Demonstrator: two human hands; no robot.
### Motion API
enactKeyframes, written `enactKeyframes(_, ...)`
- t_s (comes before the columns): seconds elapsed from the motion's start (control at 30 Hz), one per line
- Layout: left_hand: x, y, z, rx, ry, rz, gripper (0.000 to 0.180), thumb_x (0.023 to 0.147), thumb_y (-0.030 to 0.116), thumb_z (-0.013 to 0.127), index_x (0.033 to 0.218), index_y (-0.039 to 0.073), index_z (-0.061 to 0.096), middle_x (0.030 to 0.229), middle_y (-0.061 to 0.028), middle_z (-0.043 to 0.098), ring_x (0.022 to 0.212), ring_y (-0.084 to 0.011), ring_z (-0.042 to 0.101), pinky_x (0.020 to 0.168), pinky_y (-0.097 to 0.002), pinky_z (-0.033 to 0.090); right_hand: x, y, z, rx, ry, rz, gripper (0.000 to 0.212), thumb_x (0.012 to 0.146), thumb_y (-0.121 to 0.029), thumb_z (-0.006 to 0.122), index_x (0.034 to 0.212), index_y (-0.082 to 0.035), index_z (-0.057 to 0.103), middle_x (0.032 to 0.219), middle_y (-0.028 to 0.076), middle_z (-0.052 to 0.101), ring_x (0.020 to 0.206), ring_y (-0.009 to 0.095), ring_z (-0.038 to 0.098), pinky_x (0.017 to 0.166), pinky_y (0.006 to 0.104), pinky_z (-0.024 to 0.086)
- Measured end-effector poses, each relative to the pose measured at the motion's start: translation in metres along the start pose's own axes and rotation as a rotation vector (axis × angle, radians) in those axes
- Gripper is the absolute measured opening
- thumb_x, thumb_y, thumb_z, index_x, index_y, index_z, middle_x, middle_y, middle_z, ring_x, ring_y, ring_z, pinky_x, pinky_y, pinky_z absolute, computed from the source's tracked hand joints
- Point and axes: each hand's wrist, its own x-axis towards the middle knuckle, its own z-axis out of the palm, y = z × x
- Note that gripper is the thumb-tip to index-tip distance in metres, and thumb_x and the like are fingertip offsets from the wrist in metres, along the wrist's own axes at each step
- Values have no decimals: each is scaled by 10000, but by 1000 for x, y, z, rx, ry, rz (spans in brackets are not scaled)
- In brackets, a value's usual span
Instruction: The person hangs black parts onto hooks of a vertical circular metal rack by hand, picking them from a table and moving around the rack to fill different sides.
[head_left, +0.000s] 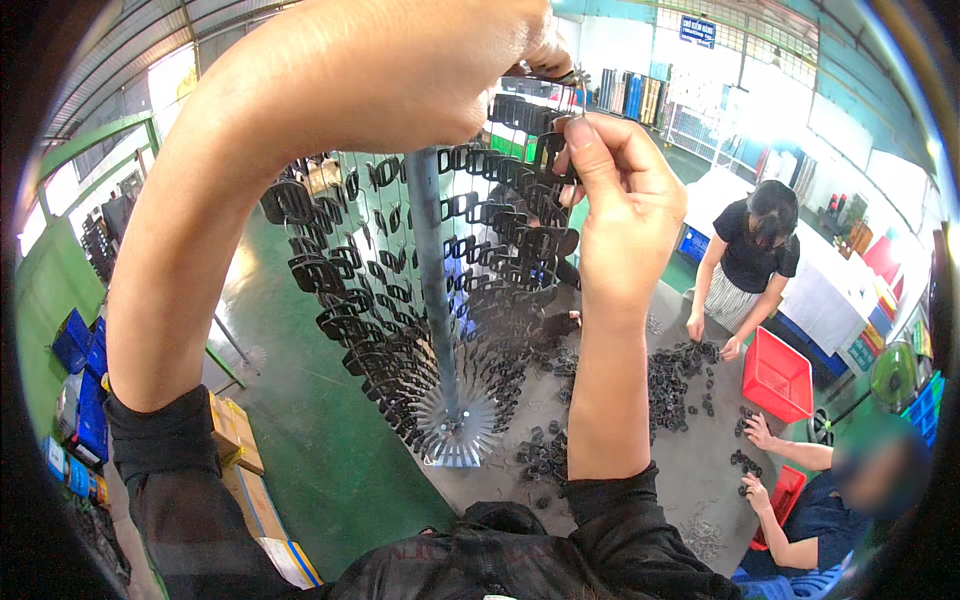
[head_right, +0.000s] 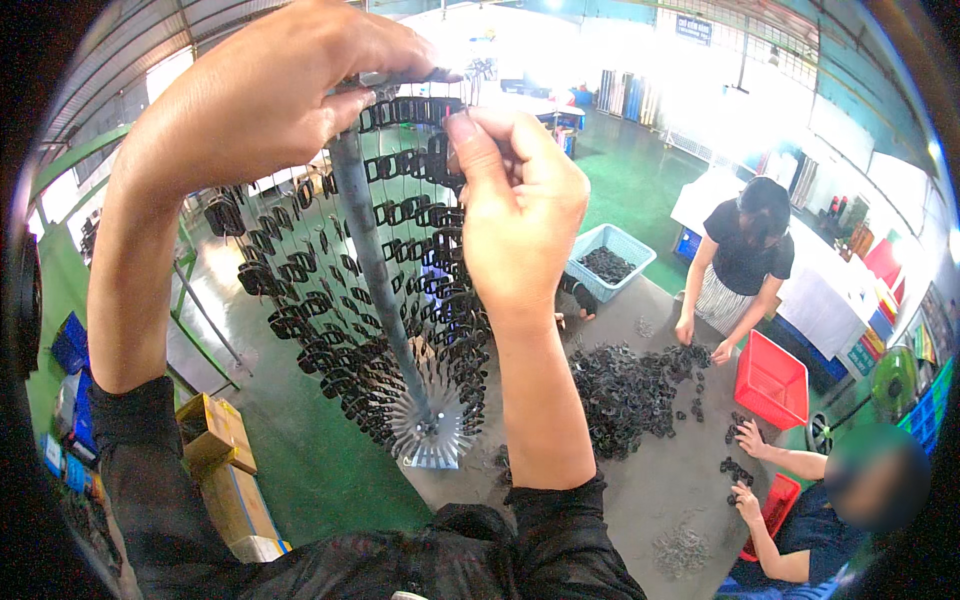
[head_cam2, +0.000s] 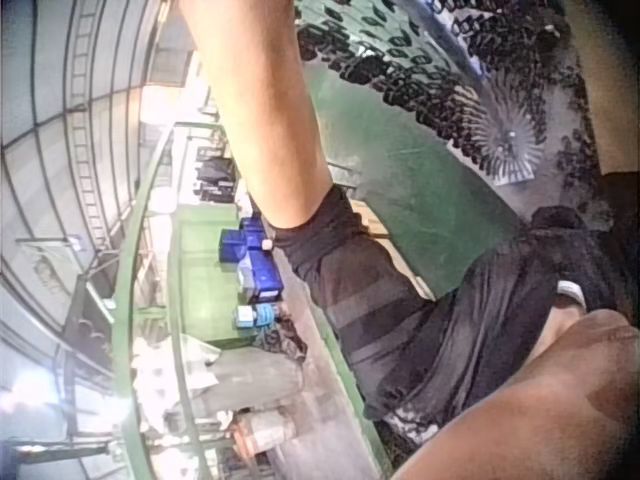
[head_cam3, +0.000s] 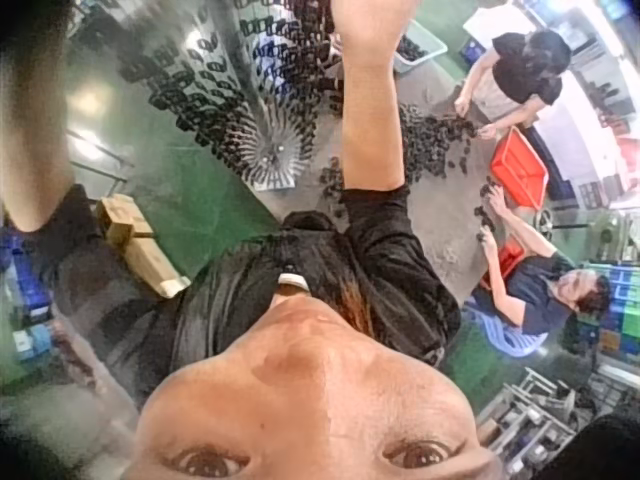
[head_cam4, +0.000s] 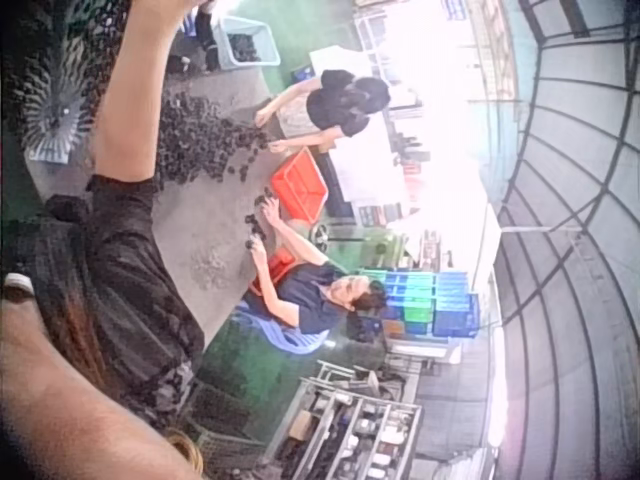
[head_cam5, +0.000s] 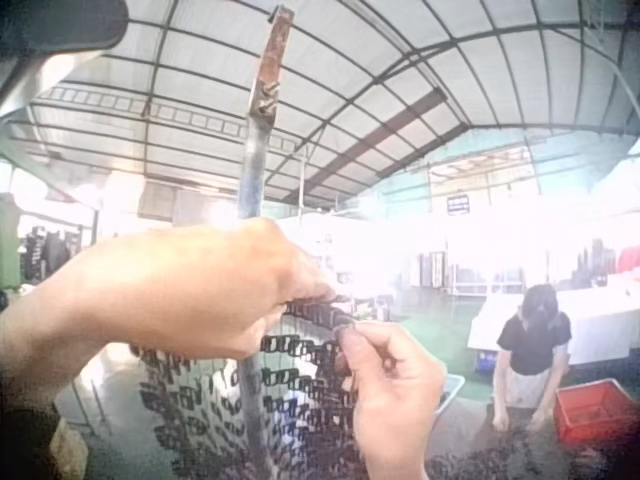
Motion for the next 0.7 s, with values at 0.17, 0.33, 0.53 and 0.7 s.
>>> enactKeyframes(0.17, 13, 3, -1, 45, -103, -142, 348, 723, -53, 453, 1030, -58, 617, 747, -206, 647, 646, -324, 642, 605, -395, 534, 6, 9, -22, 350, -7, 188, 96, 887, -118, 647, 912, -31, 678, 678, -10, 592, 533, 30, 470, 480, 164, 362)
enactKeyframes(0.33, 16, -9, 6, 20, -10, 7, 336, 744, -46, 477, 1047, -49, 623, 820, -190, 663, 743, -310, 651, 709, -397, 517, 13, 20, -77, 50, -55, 205, 126, 893, -118, 636, 938, -7, 675, 749, 18, 619, 619, 55, 534, 537, 178, 405)
enactKeyframes(0.53, 9, -22, 19, -56, 98, 74, 368, 818, 13, 533, 1182, -1, 584, 1083, -198, 653, 950, -304, 652, 880, -386, 514, 31, 41, -175, -1157, 145, 126, 241, 827, -216, 695, 1002, -51, 691, 870, 56, 666, 804, 128, 597, 672, 283, 466)
enactKeyframes(0.7, 11, -16, 7, -30, 6, 113, 427, 841, 103, 554, 1251, -8, 521, 1116, -230, 631, 1029, -320, 628, 918, -396, 506, 20, 28, -171, -1476, 74, 170, 314, 798, -242, 685, 1051, -57, 666, 1053, 128, 640, 965, 261, 617, 865, 364, 455)
